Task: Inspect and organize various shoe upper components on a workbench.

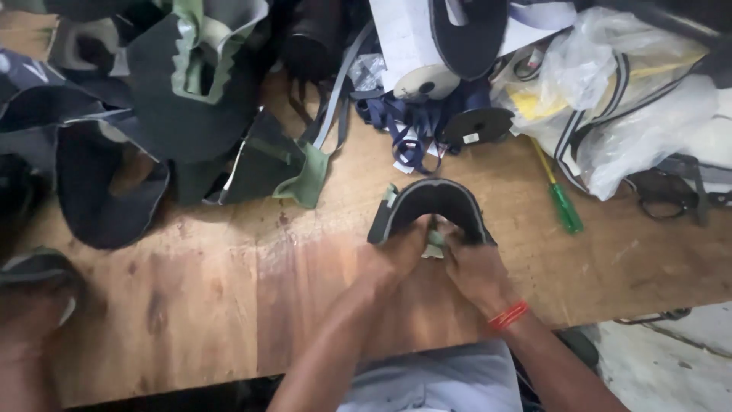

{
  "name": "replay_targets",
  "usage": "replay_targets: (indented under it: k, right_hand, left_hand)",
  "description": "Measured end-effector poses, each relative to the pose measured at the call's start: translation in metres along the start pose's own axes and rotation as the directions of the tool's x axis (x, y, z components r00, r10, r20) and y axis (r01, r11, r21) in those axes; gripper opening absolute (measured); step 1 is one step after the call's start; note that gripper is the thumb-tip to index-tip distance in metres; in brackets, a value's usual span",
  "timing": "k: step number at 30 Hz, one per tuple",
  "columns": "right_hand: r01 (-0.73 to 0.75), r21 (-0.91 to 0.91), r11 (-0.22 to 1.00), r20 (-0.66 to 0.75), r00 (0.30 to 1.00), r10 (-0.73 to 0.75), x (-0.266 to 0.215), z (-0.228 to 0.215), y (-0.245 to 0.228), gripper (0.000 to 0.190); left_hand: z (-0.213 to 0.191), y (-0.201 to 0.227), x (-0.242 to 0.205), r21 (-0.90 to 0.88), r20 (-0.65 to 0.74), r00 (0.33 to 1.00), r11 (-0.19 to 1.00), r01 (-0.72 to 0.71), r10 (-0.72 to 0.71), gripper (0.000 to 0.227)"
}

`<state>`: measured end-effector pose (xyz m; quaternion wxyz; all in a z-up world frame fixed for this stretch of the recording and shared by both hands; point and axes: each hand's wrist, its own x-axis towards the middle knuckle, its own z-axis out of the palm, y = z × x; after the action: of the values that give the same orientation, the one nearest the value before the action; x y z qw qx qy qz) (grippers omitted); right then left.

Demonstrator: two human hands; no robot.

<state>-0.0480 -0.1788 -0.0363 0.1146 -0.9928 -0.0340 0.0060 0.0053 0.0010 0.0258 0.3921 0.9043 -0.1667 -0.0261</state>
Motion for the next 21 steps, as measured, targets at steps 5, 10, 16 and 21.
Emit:
replay_targets:
  k: [5, 10, 16, 21]
  right_hand:
    - [0.207, 0.055, 0.977, -0.149, 0.969, -0.197, -0.002, -0.023, -0.012, 0.04]
    - [0.293, -0.055, 0.955, -0.099, 0.95, -0.297, 0.003, -0.009, -0.007, 0.04]
    - [0.138, 0.056, 0.989, -0.014, 0.99, -0.137, -0.003, -0.026, -0.016, 0.034]
    - [0.081, 0.113, 0.99, -0.05, 0.996, -0.075, -0.003, -0.047, -0.021, 0.042]
  left_hand:
    - [0.029, -0.049, -0.008, 0.05, 0.034, 0.982, 0.982, -0.185, 0.183, 0.038]
    - [0.042, -0.089, -0.026, 0.461, 0.334, 0.863, 0.733, -0.501, 0.38, 0.07]
    - [0.062, -0.095, -0.022, 0.305, 0.242, 0.924, 0.881, -0.362, 0.296, 0.07]
    - [0.013, -0.022, -0.012, -0.221, 0.118, 0.969, 0.946, 0.239, -0.218, 0.03]
